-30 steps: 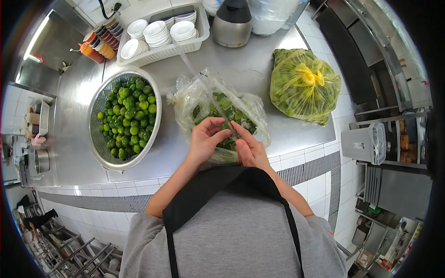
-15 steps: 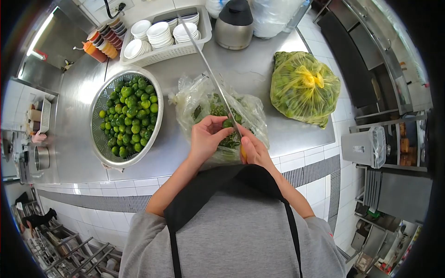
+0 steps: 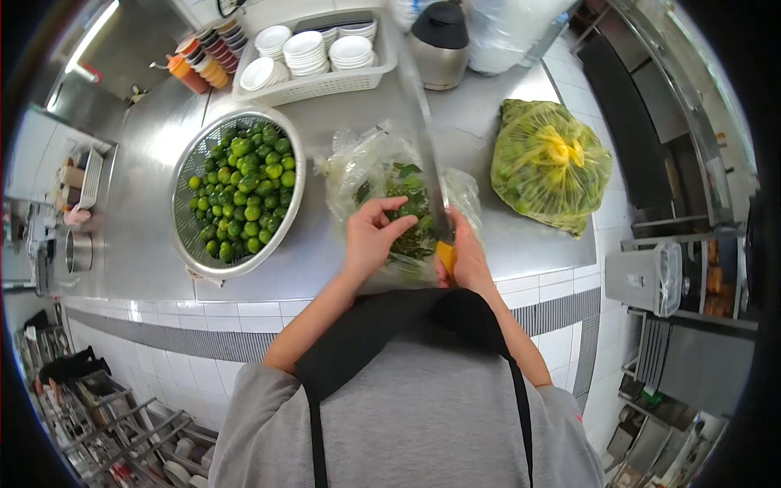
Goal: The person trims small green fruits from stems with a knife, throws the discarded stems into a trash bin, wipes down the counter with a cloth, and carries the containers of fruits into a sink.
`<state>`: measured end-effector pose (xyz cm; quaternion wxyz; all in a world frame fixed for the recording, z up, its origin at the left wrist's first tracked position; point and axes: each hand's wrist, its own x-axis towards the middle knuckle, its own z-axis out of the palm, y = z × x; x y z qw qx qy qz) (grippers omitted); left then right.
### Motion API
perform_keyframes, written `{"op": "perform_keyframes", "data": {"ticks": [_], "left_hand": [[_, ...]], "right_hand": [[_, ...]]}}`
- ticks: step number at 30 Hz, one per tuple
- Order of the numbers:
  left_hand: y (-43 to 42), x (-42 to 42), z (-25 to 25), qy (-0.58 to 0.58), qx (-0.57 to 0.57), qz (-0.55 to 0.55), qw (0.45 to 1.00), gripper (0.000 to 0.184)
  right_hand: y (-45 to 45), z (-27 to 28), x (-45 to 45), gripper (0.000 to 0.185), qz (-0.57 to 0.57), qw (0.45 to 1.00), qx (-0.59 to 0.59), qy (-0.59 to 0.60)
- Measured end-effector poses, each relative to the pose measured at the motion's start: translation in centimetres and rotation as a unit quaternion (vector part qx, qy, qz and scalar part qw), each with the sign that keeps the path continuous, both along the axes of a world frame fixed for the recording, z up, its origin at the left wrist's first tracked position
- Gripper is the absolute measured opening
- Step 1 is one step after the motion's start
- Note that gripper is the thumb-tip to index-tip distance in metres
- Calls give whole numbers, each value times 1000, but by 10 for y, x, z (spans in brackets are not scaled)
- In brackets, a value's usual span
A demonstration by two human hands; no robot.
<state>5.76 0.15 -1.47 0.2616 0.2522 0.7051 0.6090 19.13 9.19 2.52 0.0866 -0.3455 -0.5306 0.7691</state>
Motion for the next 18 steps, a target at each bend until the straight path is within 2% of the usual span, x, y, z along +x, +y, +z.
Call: {"op": "perform_keyframes", "data": {"ticks": [2,4,5,6,7,9,11,12,13,14,15,16,18], "left_hand": [[-11,-18,14,-59,57,27,996,26],[-34,-38,52,67,13,68,995,28],[-45,-54,60,223,-26,109,968,31],[-56,-68,67,373,-63,145,914,34],[-63,-74,79,445,-141,171,868,37],[-61,-71,88,449,-165,175,860,31],[-46,-60,73,455,-71,66,885,28],[-35,-45,65,343,-58,-13,938,24],[-20,-33,52,324,-45,-88,941,22],[-5,-22,37,304,-31,-163,938,19],[9,-12,21,292,-67,-218,929,16],[21,-4,-3,356,-46,-226,905,16],[34,10,-12,430,-72,-244,866,20]], "right_hand": [[4,0,7,55,2,1000,12,7],[10,-1,15,54,1,999,9,38],[12,-1,17,53,-2,998,9,54],[12,4,18,53,-2,998,20,60],[13,3,18,53,2,998,12,61],[13,3,21,52,8,998,-3,60],[13,-2,24,52,12,998,16,51],[12,-4,25,52,17,998,25,48],[12,-2,25,51,14,999,27,42],[11,0,27,51,10,999,28,36],[10,1,29,51,6,999,28,28],[10,0,30,52,6,999,33,36],[11,-2,35,53,-1,998,42,51]]}}
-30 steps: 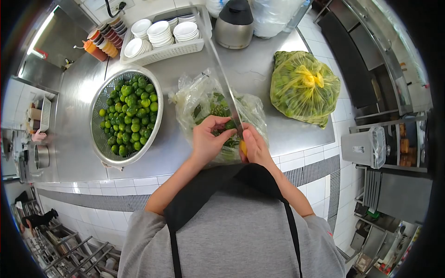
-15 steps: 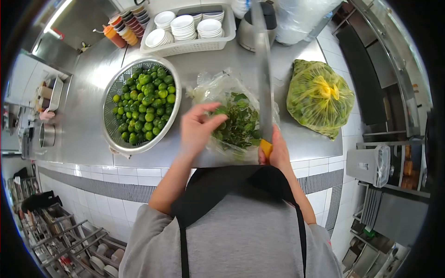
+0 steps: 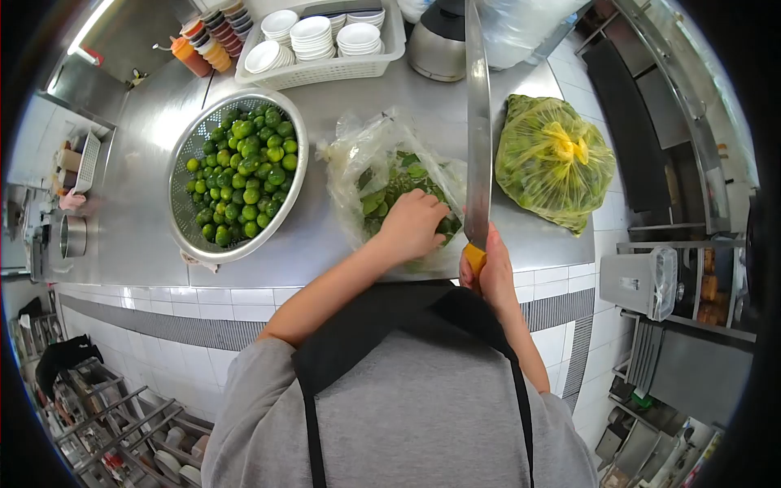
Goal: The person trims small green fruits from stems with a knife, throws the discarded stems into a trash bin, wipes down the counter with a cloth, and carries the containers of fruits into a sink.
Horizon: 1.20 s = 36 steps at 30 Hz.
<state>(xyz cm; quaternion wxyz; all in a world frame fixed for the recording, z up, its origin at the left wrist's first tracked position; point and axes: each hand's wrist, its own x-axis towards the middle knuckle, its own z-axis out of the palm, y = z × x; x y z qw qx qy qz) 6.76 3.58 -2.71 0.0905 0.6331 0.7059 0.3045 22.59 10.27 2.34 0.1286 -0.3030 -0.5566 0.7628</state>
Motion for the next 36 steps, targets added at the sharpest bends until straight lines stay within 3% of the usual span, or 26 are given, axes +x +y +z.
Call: {"op": "perform_keyframes", "data": {"ticks": [2,5,6,7,9,10,13,15,18,25,27,30,33,36], "left_hand": [[5,5,-3,57,-48,-9,997,27],[-6,-2,10,-112,7,48,993,27],[-12,-5,44,-278,-130,86,948,28],[-17,-8,39,-416,-100,79,900,29],[-27,-15,27,-660,-29,66,748,33],[-32,-17,27,-695,-22,58,717,34],[-36,-13,27,-726,16,67,684,33],[-38,-11,22,-722,37,68,687,34],[-41,-10,22,-689,55,66,720,36],[-38,-8,16,-636,77,99,761,35],[-39,-9,17,-662,83,83,740,35],[-42,-12,24,-708,69,64,700,34],[-40,-12,26,-729,66,55,680,34],[-35,-15,16,-714,79,71,691,34]], "right_hand": [[-2,2,3,54,-2,1000,10,-7],[-4,0,5,55,5,999,29,18],[-6,-1,6,55,10,999,36,31],[-8,-3,6,53,9,999,35,30],[-12,-4,3,50,15,999,36,31],[-13,-3,-1,48,27,998,43,28],[-18,-2,-11,46,52,994,89,16],[-22,-2,-18,46,59,987,151,9],[-24,-2,-25,47,65,990,125,26],[-21,5,-29,53,54,998,24,-12],[-16,6,-31,53,75,997,7,-26],[-6,-3,-26,48,53,987,-151,-12],[1,-5,-26,49,43,990,-132,-20],[-6,-3,-24,58,89,990,85,-63]]}}
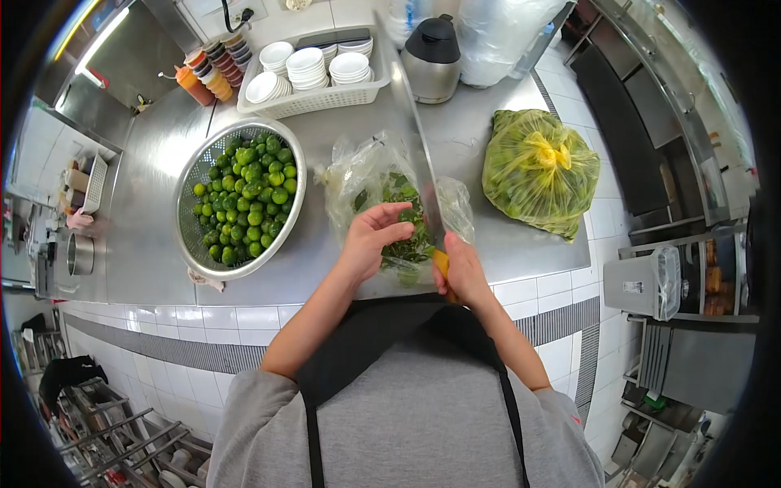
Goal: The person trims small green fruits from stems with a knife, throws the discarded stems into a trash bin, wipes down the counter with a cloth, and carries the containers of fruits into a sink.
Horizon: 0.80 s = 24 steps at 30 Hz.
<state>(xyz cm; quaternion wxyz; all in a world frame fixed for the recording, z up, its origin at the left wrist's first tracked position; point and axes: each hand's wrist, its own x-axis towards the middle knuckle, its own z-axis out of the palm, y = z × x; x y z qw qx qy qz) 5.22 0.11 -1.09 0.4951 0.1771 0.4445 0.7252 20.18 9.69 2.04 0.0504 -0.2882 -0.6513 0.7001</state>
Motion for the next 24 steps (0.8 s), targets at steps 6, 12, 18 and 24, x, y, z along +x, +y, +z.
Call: {"op": "perform_keyframes", "data": {"ticks": [6,12,18,24], "left_hand": [[5,2,0,72,19,53,996,32],[5,0,-8,88,8,25,996,31],[0,-2,-10,-6,22,3,1000,29],[-8,-2,-30,-50,56,-25,997,30]], "right_hand": [[-8,-1,-3,64,-62,991,-111,32],[-1,-3,-8,69,-36,990,-133,-10],[5,-6,-6,52,-13,973,-225,49],[5,-1,-6,57,3,968,-241,61]]}}
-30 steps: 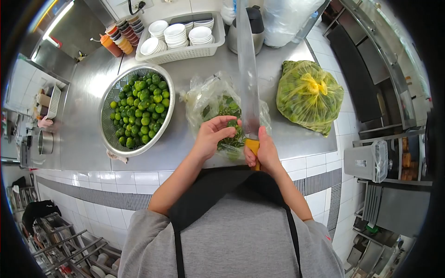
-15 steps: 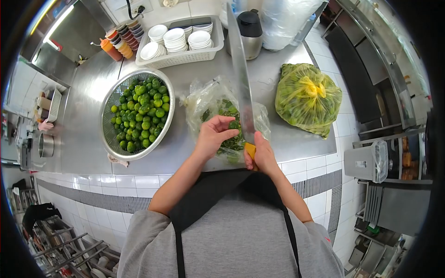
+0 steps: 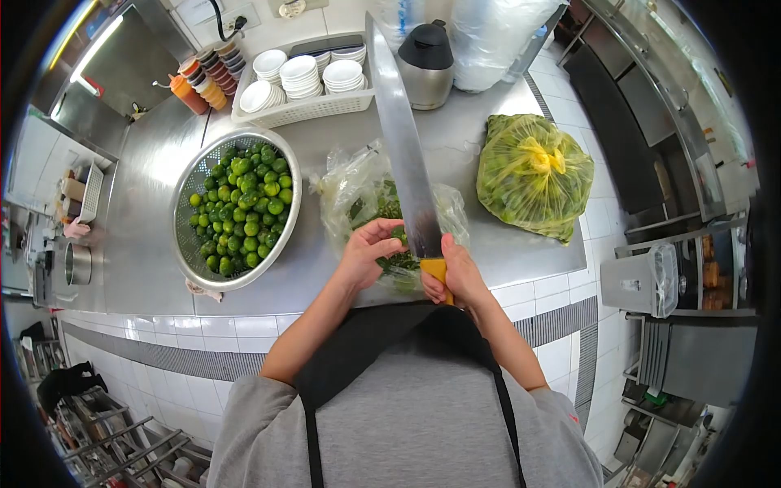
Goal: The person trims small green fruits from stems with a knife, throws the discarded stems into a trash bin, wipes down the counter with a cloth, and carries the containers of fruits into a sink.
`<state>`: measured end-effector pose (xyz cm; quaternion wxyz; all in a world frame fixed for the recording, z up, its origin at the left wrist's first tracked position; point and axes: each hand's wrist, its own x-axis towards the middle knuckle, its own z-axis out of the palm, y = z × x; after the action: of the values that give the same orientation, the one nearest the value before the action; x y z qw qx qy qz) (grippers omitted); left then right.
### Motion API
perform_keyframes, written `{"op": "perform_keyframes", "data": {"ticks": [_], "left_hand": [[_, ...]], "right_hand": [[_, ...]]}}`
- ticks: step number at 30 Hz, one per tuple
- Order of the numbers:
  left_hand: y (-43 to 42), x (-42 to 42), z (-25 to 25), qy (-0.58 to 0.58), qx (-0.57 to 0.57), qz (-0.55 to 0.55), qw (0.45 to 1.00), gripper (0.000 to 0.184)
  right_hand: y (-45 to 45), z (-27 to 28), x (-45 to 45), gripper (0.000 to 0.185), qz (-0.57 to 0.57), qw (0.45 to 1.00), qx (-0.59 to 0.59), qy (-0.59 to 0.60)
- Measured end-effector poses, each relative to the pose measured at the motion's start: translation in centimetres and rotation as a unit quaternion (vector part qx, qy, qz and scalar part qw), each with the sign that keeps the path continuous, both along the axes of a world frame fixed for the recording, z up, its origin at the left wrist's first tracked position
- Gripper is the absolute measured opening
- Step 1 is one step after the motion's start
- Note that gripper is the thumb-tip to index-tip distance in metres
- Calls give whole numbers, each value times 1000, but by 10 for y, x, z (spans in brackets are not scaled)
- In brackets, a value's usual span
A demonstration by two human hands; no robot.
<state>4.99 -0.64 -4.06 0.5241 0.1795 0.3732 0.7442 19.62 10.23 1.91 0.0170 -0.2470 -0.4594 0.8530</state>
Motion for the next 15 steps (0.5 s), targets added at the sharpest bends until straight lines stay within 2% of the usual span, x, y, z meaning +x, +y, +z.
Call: {"op": "perform_keyframes", "data": {"ticks": [4,6,7,9,13,15], "left_hand": [[-1,6,7,-102,67,32,992,29],[0,-3,11,-8,9,52,999,30],[1,-7,14,37,-20,67,997,30],[4,-11,15,47,-43,73,995,28],[16,-9,12,40,-41,85,995,27],[19,-4,15,44,-45,96,993,27]], "right_hand": [[7,-8,4,56,1,1000,-23,-5],[19,-19,8,57,-22,996,-73,-53],[20,-16,8,52,-23,997,18,-70],[14,-6,10,51,-27,975,196,-100],[-5,-3,7,49,-10,973,229,-10],[-10,2,5,48,-17,973,231,-15]]}}
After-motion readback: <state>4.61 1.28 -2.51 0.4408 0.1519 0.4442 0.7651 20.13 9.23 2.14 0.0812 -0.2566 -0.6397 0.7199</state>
